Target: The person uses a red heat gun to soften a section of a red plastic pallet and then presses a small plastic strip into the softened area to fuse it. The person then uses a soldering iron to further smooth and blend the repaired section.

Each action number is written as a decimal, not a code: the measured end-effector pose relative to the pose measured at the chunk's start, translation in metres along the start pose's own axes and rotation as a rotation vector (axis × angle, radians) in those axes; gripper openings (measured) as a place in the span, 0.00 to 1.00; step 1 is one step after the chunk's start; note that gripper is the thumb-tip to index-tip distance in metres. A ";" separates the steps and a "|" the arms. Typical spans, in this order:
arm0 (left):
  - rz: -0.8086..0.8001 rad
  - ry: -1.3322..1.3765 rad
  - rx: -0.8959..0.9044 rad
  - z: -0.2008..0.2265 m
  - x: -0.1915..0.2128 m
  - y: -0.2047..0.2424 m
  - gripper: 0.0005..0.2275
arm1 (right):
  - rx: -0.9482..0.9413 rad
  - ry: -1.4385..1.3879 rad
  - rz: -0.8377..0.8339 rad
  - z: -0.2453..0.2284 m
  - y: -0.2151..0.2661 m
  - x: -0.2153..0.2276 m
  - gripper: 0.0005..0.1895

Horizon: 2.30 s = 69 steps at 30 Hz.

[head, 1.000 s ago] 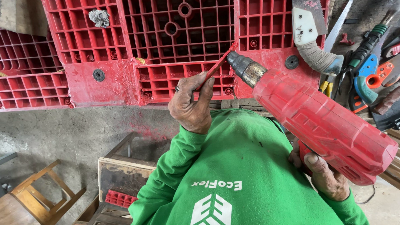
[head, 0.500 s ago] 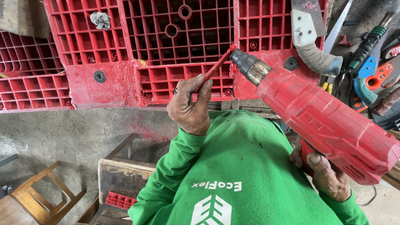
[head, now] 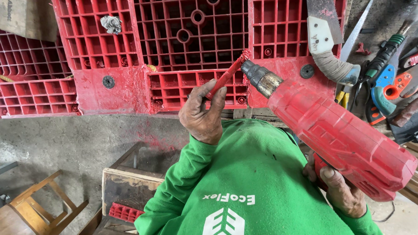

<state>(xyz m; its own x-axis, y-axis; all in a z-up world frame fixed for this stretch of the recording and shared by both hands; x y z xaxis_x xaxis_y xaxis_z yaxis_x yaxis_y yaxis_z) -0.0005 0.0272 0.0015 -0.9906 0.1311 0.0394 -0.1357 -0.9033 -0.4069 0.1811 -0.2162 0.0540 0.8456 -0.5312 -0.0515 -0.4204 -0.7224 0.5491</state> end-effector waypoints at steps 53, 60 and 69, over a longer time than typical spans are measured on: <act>-0.386 0.191 0.306 -0.052 0.048 -0.050 0.12 | 0.002 -0.234 0.192 0.018 0.010 -0.116 0.33; -0.460 0.207 0.319 -0.054 0.050 -0.060 0.12 | 0.019 -0.179 0.246 0.011 0.007 -0.125 0.33; -0.519 0.146 0.246 -0.061 0.048 -0.073 0.10 | 0.045 -0.193 0.314 0.006 0.005 -0.133 0.38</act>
<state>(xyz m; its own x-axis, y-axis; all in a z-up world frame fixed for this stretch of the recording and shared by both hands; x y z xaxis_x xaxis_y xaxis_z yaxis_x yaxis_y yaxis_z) -0.0371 0.1239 -0.0227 -0.7834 0.6199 0.0438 -0.6190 -0.7721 -0.1437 0.0644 -0.1521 0.0584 0.5977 -0.8005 -0.0453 -0.6668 -0.5276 0.5263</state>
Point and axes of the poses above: each hand's wrist, its own y-axis away from the middle knuckle, its own x-axis out of the back of the hand, z = x × y, the point moved 3 cm from there along -y, towards the middle knuckle, and after that the axes turned 12 degrees about -x, right-handed, at the moved point
